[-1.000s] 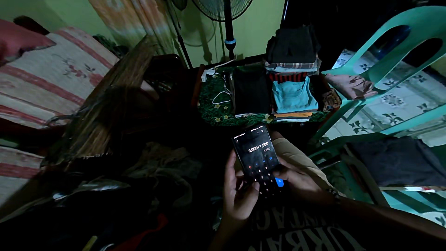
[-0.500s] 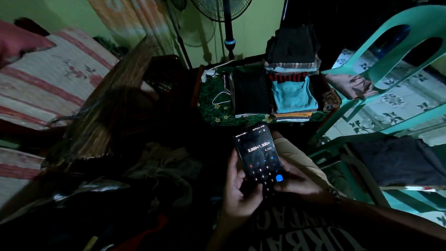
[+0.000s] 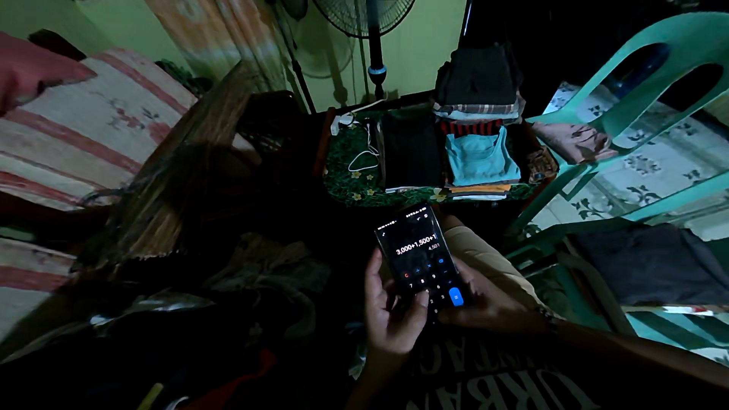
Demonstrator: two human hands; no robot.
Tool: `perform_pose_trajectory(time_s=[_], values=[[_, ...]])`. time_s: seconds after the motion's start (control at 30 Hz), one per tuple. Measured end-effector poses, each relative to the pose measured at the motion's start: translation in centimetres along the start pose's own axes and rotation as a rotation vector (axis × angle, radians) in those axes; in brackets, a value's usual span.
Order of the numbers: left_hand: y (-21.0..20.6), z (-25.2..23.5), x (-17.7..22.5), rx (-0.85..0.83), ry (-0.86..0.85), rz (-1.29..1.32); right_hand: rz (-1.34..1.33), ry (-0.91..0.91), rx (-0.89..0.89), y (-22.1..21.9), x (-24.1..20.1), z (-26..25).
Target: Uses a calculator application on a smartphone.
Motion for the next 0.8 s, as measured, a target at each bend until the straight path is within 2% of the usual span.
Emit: perform_pose_trajectory(time_s=[0.2, 0.8], values=[[0.23, -0.01, -0.06, -0.065, 0.004, 0.036, -0.023, -0.043, 0.054, -0.02, -0.20, -0.05], [0.23, 0.05, -0.17, -0.106, 0.017, 0.065, -0.023, -0.017, 0.047, 0.04, 0.01, 0.15]])
Point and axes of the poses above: each hand's wrist, its own z-axis away from the middle knuckle, its own y-axis out of the back of the hand, x = y × z, the point moved 7 cm from there along -z, towards the middle knuckle, and after that the axes turned 7 degrees about -y, right-handed, at the moved point
